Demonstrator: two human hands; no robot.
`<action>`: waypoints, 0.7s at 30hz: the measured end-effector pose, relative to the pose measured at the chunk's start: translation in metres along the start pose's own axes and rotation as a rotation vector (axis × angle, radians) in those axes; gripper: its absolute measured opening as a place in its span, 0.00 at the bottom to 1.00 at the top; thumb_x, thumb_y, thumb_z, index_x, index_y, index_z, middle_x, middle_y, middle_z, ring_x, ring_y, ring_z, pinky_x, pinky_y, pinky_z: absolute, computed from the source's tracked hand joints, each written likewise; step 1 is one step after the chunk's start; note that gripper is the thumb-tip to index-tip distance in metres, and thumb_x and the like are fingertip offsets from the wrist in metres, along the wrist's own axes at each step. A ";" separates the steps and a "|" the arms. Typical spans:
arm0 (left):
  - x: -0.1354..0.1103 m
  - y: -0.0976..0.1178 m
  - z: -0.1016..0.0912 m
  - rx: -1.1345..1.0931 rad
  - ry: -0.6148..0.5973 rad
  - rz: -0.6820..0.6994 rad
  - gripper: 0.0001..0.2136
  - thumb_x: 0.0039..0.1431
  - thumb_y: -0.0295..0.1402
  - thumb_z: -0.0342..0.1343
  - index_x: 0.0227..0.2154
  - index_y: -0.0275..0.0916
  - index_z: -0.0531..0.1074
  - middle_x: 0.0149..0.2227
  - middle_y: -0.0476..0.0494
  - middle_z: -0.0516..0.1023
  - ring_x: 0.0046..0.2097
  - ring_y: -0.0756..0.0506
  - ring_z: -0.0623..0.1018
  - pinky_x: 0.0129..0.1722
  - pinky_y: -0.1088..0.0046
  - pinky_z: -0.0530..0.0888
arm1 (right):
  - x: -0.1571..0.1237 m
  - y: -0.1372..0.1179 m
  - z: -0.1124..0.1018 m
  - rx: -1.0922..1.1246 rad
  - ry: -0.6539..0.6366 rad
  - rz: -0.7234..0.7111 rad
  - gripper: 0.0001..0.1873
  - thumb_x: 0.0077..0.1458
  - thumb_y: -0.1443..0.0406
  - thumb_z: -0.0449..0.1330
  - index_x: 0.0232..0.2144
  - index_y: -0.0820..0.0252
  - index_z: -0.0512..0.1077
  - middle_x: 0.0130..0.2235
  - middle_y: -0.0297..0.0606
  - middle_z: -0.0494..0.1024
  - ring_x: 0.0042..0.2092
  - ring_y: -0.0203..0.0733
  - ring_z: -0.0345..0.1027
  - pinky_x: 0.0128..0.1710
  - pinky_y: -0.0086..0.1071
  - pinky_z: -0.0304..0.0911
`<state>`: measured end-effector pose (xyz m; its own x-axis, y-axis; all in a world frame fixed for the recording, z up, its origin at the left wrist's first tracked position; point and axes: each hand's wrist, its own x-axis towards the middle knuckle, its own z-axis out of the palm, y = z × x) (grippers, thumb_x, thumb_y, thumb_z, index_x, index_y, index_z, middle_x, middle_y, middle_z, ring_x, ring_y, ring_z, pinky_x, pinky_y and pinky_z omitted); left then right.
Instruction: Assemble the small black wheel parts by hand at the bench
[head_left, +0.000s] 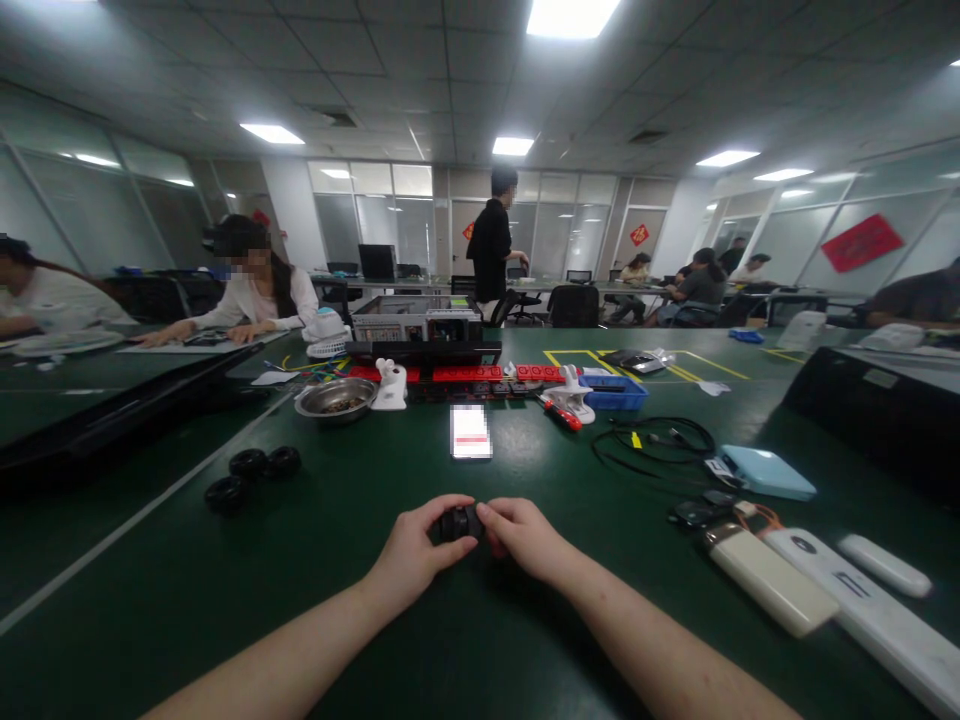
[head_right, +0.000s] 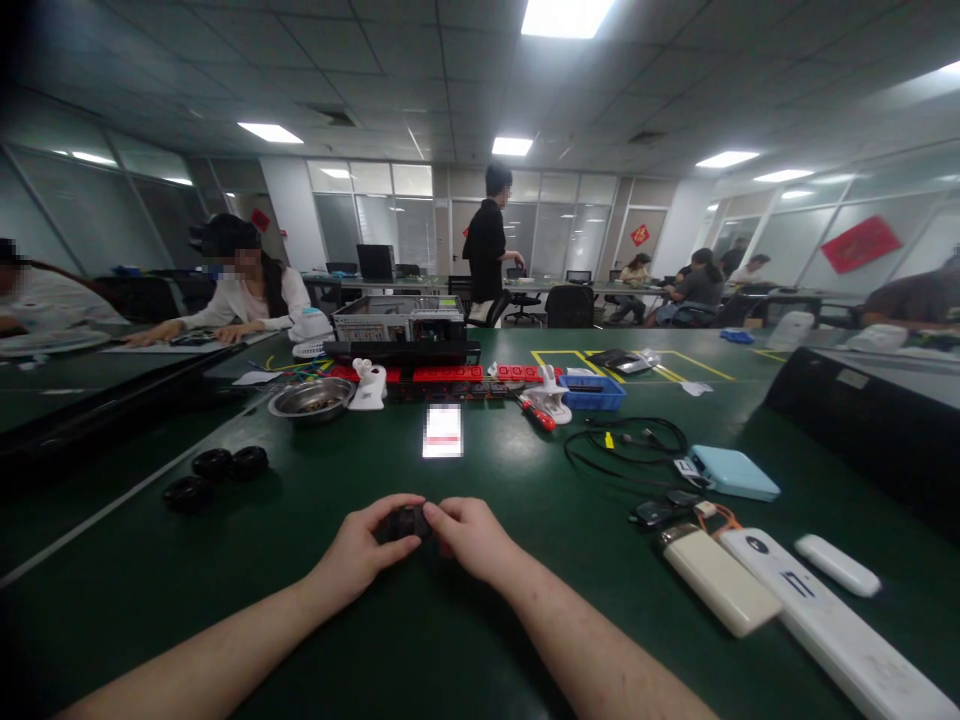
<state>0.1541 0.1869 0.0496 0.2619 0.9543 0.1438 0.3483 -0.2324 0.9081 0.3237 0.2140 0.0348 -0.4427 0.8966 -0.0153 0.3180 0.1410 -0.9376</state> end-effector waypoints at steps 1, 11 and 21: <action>0.000 0.000 0.000 0.018 0.007 -0.011 0.16 0.44 0.33 0.57 0.40 0.41 0.69 0.41 0.45 0.74 0.43 0.43 0.72 0.44 0.66 0.68 | -0.001 -0.001 0.000 -0.024 0.007 -0.012 0.20 0.53 0.55 0.47 0.19 0.63 0.62 0.17 0.29 0.61 0.20 0.29 0.55 0.20 0.24 0.51; 0.011 -0.014 0.002 -0.151 0.015 -0.063 0.15 0.44 0.33 0.57 0.38 0.37 0.68 0.39 0.43 0.74 0.42 0.44 0.73 0.43 0.67 0.69 | -0.005 -0.006 -0.001 -0.273 0.094 -0.137 0.10 0.49 0.62 0.56 0.34 0.61 0.68 0.25 0.32 0.67 0.27 0.33 0.59 0.25 0.26 0.53; 0.005 -0.011 0.000 0.021 0.053 0.039 0.17 0.42 0.32 0.58 0.40 0.42 0.70 0.42 0.45 0.74 0.45 0.42 0.72 0.47 0.63 0.67 | 0.004 0.009 0.004 0.073 0.032 0.005 0.23 0.53 0.49 0.44 0.21 0.62 0.61 0.18 0.29 0.61 0.20 0.30 0.56 0.20 0.25 0.54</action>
<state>0.1516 0.1940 0.0405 0.2280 0.9530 0.1996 0.3577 -0.2727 0.8931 0.3214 0.2169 0.0249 -0.4139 0.9103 -0.0102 0.2577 0.1064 -0.9604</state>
